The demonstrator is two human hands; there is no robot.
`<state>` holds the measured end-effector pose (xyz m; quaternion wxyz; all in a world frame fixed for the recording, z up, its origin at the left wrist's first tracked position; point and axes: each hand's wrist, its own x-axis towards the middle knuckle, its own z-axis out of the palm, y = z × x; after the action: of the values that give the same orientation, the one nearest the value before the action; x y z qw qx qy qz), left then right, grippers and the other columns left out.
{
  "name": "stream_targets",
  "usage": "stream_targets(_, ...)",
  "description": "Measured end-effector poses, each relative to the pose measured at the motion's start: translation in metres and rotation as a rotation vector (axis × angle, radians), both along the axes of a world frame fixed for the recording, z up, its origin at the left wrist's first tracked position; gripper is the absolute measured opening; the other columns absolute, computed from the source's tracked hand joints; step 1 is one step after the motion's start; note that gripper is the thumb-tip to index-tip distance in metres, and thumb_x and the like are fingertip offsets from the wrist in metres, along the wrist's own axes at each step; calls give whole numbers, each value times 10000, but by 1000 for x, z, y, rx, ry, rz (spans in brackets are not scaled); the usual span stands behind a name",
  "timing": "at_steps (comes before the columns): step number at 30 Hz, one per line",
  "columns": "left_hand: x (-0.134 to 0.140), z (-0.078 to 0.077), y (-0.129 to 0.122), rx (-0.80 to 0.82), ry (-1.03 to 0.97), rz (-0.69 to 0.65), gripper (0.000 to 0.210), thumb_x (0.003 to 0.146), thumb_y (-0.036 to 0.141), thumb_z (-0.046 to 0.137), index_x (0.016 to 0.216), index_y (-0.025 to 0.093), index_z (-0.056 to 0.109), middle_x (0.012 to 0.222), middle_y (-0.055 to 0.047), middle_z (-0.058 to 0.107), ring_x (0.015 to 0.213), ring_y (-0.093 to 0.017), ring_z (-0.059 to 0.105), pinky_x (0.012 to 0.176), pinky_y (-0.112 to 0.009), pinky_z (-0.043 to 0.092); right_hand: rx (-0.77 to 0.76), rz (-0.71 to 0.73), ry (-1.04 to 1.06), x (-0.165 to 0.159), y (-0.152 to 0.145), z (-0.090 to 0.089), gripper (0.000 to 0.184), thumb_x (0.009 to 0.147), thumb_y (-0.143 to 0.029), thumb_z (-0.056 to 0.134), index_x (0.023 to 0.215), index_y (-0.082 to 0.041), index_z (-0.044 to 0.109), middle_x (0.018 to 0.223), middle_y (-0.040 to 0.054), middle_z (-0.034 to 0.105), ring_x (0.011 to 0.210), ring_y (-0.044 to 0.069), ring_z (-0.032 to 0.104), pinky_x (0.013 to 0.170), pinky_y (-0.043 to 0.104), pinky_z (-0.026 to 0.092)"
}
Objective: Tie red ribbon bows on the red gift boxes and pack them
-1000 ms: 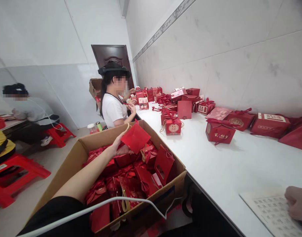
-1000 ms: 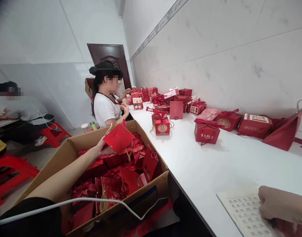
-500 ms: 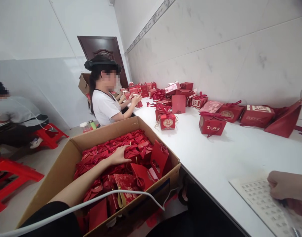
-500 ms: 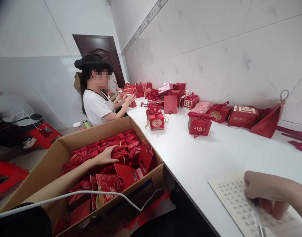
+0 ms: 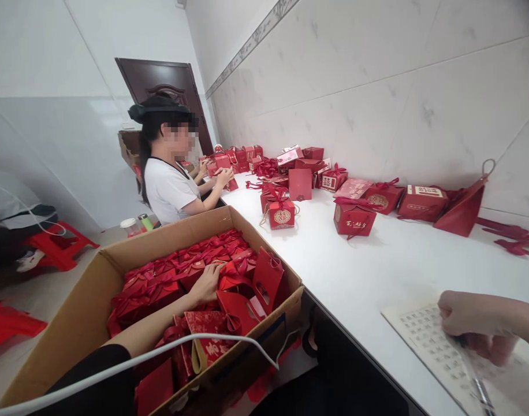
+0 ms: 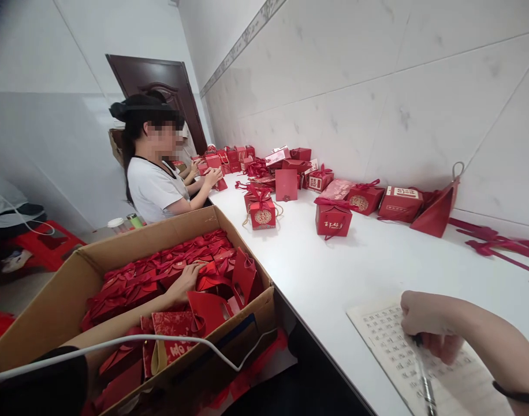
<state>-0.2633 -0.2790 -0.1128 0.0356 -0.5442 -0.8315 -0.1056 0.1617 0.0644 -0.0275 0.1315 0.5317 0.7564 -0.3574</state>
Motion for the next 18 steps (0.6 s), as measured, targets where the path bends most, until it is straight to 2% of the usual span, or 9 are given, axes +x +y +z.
stream_targets(2,-3,-6,-5,26,41,-49,684,651,403,611,1250,147,403,1202,-179,433,1149,-339,396,970,-515,329,-199,68,-81,-4,8,12,182,609,-38,556,473,-160,553,443,115,559,410,159,584,402,209,399)
stream_targets(6,-6,-24,-14,25,122,-139,545,660,352,581,1175,184,519,1175,-139,474,1148,-325,409,965,-479,344,-170,74,-92,-5,7,19,156,593,-43,527,490,-159,537,469,129,579,421,192,598,390,215,421)
stream_targets(8,-4,-31,-16,-13,96,-131,425,713,282,517,1131,220,560,1135,-108,515,1123,-286,443,959,-443,361,-150,101,-122,-6,4,17,157,595,-39,499,496,-158,525,463,127,579,430,210,605,401,233,448)
stream_targets(10,-1,-32,-16,-35,66,-111,389,741,251,473,1119,242,567,1113,-89,537,1098,-256,468,956,-420,370,-137,134,-146,-6,3,14,164,598,-38,466,495,-157,510,460,126,580,443,222,613,416,247,471)
stream_targets(12,2,-29,-15,-30,56,-81,438,719,302,513,1152,236,537,1142,-95,525,1101,-265,465,956,-424,370,-132,152,-149,-7,5,11,167,597,-38,443,496,-158,501,463,121,582,452,224,618,423,255,481)
stream_targets(14,2,-21,-12,-20,53,-34,579,664,367,579,1210,202,476,1201,-126,485,1125,-289,445,958,-434,365,-125,151,-151,-6,8,9,169,594,-40,434,493,-159,498,451,109,572,434,216,608,417,257,476)
stream_targets(18,-8,-4,2,-46,37,142,721,642,435,606,1252,117,391,1217,-208,463,1144,-346,421,943,-501,341,-153,130,-88,0,12,9,152,616,-79,471,505,-170,524,462,97,573,404,160,576,420,242,429)
